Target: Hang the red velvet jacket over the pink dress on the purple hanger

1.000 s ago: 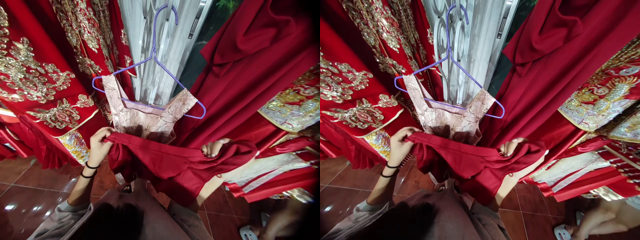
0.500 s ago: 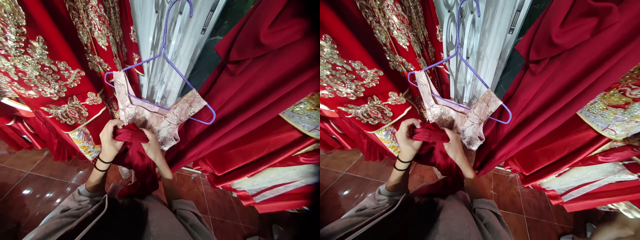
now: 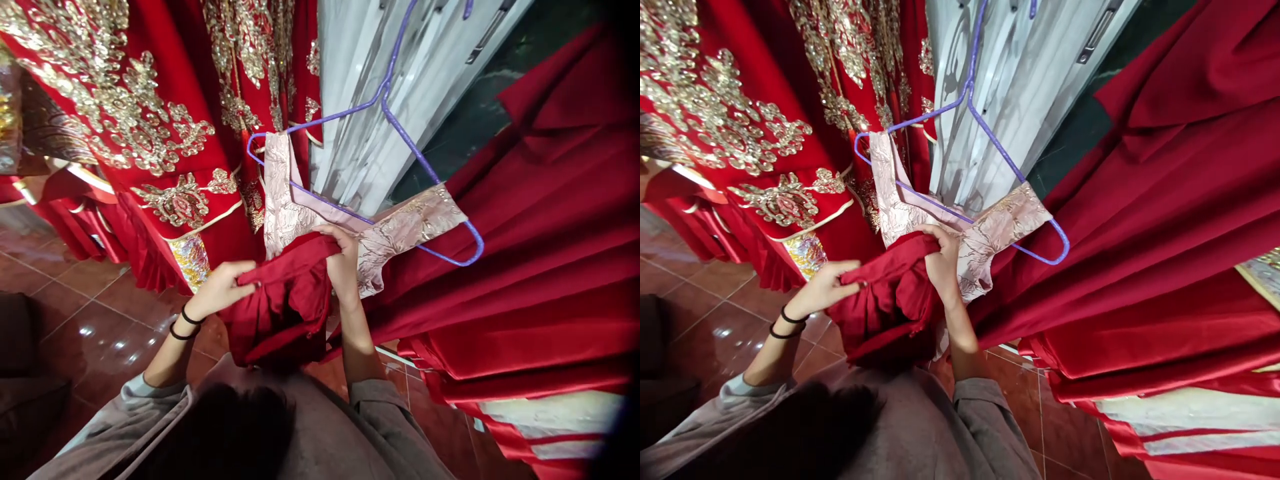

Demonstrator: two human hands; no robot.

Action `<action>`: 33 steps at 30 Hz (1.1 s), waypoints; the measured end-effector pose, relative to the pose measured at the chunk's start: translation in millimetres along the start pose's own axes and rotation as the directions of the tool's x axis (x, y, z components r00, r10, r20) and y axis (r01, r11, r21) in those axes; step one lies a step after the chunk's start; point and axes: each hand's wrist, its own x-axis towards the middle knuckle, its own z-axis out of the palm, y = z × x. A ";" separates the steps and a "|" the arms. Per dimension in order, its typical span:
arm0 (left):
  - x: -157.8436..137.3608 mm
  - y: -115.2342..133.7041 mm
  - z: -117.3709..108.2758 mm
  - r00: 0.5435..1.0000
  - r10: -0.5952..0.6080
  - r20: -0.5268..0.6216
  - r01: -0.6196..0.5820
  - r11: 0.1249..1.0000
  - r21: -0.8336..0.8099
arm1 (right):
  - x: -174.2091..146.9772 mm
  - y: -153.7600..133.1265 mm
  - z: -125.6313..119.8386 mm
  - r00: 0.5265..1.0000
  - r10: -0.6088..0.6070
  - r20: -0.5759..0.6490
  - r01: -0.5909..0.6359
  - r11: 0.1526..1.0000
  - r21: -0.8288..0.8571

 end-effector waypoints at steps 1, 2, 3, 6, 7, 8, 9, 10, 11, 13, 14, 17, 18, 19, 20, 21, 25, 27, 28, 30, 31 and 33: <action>-3.8 2.6 -7.8 0.976 0.027 -0.216 0.000 0.993 0.121 | 0.9 2.5 -0.6 0.999 -0.029 0.019 0.030 0.999 -0.046; -7.4 6.1 -14.9 0.897 0.095 -0.431 0.008 0.973 0.231 | 1.5 5.3 -1.0 0.997 -0.054 0.055 0.059 0.994 -0.097; -10.8 10.0 -20.9 0.774 0.185 -0.606 0.020 0.949 0.315 | 1.9 8.4 -1.1 0.992 -0.072 0.104 0.087 0.986 -0.144; -15.0 20.7 -31.0 0.551 0.314 -0.773 0.004 0.926 0.378 | 1.7 17.2 2.4 0.963 -0.075 0.261 0.134 0.966 -0.220; -13.9 22.2 -32.5 0.573 0.287 -0.768 -0.005 0.938 0.346 | 0.7 19.1 5.3 0.952 -0.061 0.300 0.134 0.964 -0.229; -11.8 22.3 -33.3 0.613 0.238 -0.754 -0.003 0.954 0.299 | -1.1 20.2 9.3 0.945 -0.044 0.325 0.128 0.962 -0.242; -8.8 21.2 -33.6 0.643 0.185 -0.743 0.012 0.968 0.252 | -4.1 20.2 14.6 0.939 -0.026 0.343 0.122 0.957 -0.262; -5.3 19.5 -33.2 0.645 0.143 -0.750 0.035 0.976 0.216 | -8.4 19.4 21.5 0.936 -0.011 0.352 0.118 0.951 -0.285; -1.8 17.8 -31.9 0.621 0.115 -0.776 0.057 0.980 0.191 | -13.9 17.7 29.8 0.934 -0.005 0.357 0.121 0.945 -0.305; 4.5 17.2 -26.5 0.557 0.102 -0.824 0.085 0.980 0.179 | -27.7 13.6 50.6 0.937 -0.021 0.349 0.137 0.941 -0.310; 6.6 19.0 -22.8 0.544 0.109 -0.832 0.082 0.980 0.182 | -34.4 12.0 62.2 0.941 -0.034 0.337 0.140 0.945 -0.295; 7.4 30.7 -14.2 0.626 0.130 -0.769 0.033 0.981 0.193 | -43.7 14.1 91.8 0.943 -0.029 0.332 0.094 0.979 -0.182; 5.9 34.2 -14.1 0.670 0.127 -0.732 0.029 0.980 0.196 | -41.0 17.5 97.6 0.943 -0.007 0.332 0.055 0.989 -0.137; 4.0 36.3 -15.7 0.715 0.114 -0.690 0.039 0.978 0.203 | -35.3 21.6 100.6 0.942 0.020 0.335 0.012 0.995 -0.094; 1.7 36.3 -18.7 0.769 0.091 -0.633 0.059 0.976 0.212 | -27.2 26.0 101.1 0.938 0.046 0.343 -0.030 0.998 -0.053; -0.5 34.1 -22.3 0.832 0.055 -0.553 0.079 0.973 0.215 | -17.6 30.0 99.8 0.935 0.071 0.348 -0.072 0.997 -0.012; -7.6 9.0 -28.5 0.979 -0.143 -0.148 0.158 0.983 0.095 | 16.2 31.5 92.9 0.904 0.116 0.412 -0.208 0.961 0.184; -10.5 -3.7 -24.8 0.951 -0.236 -0.199 0.253 0.965 0.063 | 22.2 24.9 95.7 0.896 0.093 0.434 -0.228 0.935 0.271; -12.3 -8.0 -23.2 0.918 -0.277 -0.286 0.304 0.951 0.054 | 23.0 21.7 98.3 0.899 0.083 0.431 -0.230 0.925 0.302; -16.9 -12.1 -23.4 0.844 -0.331 -0.422 0.352 0.935 -0.029 | 22.7 17.7 102.8 0.911 0.090 0.402 -0.233 0.917 0.324; -19.3 -12.3 -25.5 0.823 -0.360 -0.440 0.344 0.931 -0.119 | 22.8 17.0 103.8 0.913 0.097 0.396 -0.232 0.922 0.309; -23.5 -10.6 -32.3 0.803 -0.434 -0.408 0.279 0.879 -0.386 | 23.8 17.0 102.8 0.890 0.079 0.448 -0.199 0.953 0.228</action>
